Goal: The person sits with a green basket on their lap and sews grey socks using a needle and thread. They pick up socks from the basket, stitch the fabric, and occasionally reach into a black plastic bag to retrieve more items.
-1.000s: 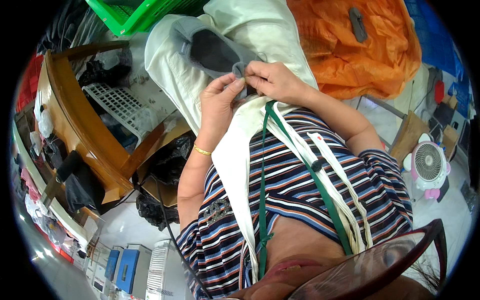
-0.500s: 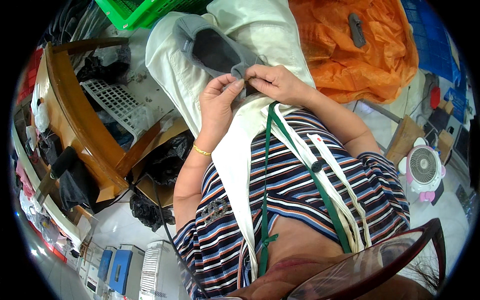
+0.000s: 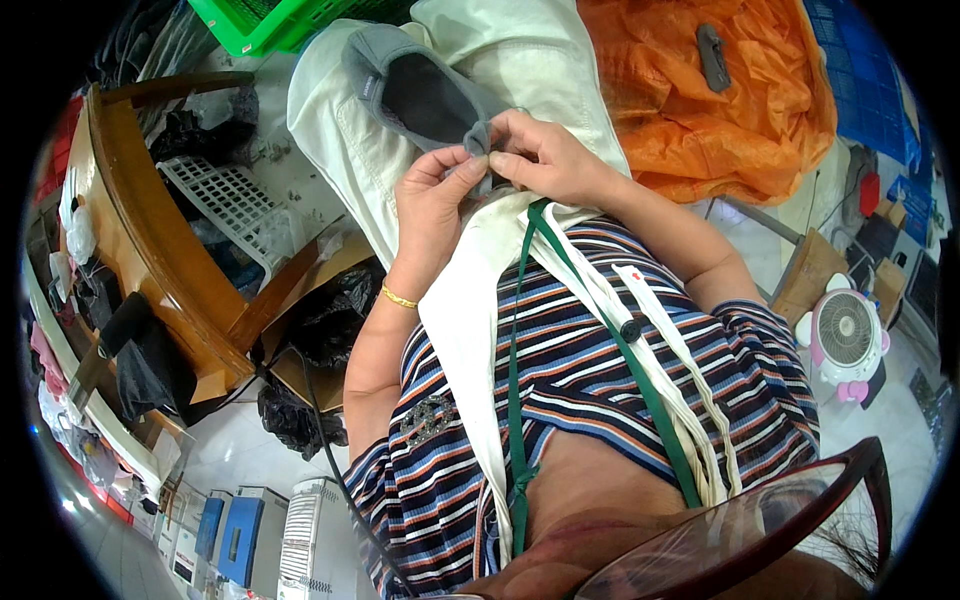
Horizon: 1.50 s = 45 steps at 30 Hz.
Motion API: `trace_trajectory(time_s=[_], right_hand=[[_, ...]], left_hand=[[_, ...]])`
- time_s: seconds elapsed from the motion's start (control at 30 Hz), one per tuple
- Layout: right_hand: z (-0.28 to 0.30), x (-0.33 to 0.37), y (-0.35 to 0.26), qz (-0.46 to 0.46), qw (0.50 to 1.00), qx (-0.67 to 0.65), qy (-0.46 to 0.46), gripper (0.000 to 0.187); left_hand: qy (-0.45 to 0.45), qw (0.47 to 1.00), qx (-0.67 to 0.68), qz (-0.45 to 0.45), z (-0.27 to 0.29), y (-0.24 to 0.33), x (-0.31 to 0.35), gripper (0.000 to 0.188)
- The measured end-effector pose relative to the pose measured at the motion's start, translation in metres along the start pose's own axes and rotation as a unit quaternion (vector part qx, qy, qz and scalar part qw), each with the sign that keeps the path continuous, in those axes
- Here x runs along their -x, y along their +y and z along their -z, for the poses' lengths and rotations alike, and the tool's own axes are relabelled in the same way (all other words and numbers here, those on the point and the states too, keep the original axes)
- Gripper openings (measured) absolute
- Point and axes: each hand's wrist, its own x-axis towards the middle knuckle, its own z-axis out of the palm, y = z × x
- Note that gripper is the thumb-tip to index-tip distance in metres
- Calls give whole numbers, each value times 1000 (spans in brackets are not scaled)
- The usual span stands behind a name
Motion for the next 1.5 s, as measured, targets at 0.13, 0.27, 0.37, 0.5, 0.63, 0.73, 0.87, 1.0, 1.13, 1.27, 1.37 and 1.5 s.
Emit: trace_trajectory(time_s=[0.13,0.27,0.37,0.5,0.63,0.73,0.87,1.0,1.13,1.27,1.37,1.5], right_hand=[[-5,-3,-8,-4,999,20,38,34],[-7,-8,-11,2,1000,3,26,35],[6,-12,-13,-54,996,-53,-48,35],[33,-21,-14,139,964,222,52,26],[37,-31,-17,207,863,460,-25,23],[29,-38,-6,251,856,452,14,18],[7,-34,-3,222,943,232,93,14],[-2,-31,5,107,988,106,37,17],[10,-26,-11,141,984,33,103,16],[2,-20,-32,317,896,269,155,10],[-8,-26,-25,411,834,346,124,13],[-22,-18,-40,533,784,253,192,11]], left_hand=[[-8,1000,-4,-14,-3,-3,0,16],[-4,997,-78,-10,-2,-3,-3,17],[-20,991,-130,-26,-3,-2,-4,15],[-11,991,-123,-44,-3,-5,-5,11],[-25,976,-211,-53,-3,1,-2,9],[-41,976,-203,-64,-5,7,2,10],[-38,966,-232,-104,-7,34,13,12],[-5,948,-291,-124,5,34,8,17],[15,908,-358,-216,22,17,-2,17],[11,865,-420,-275,10,22,3,13],[8,854,-443,-272,11,22,8,13],[-7,786,-537,-306,2,39,20,15]])
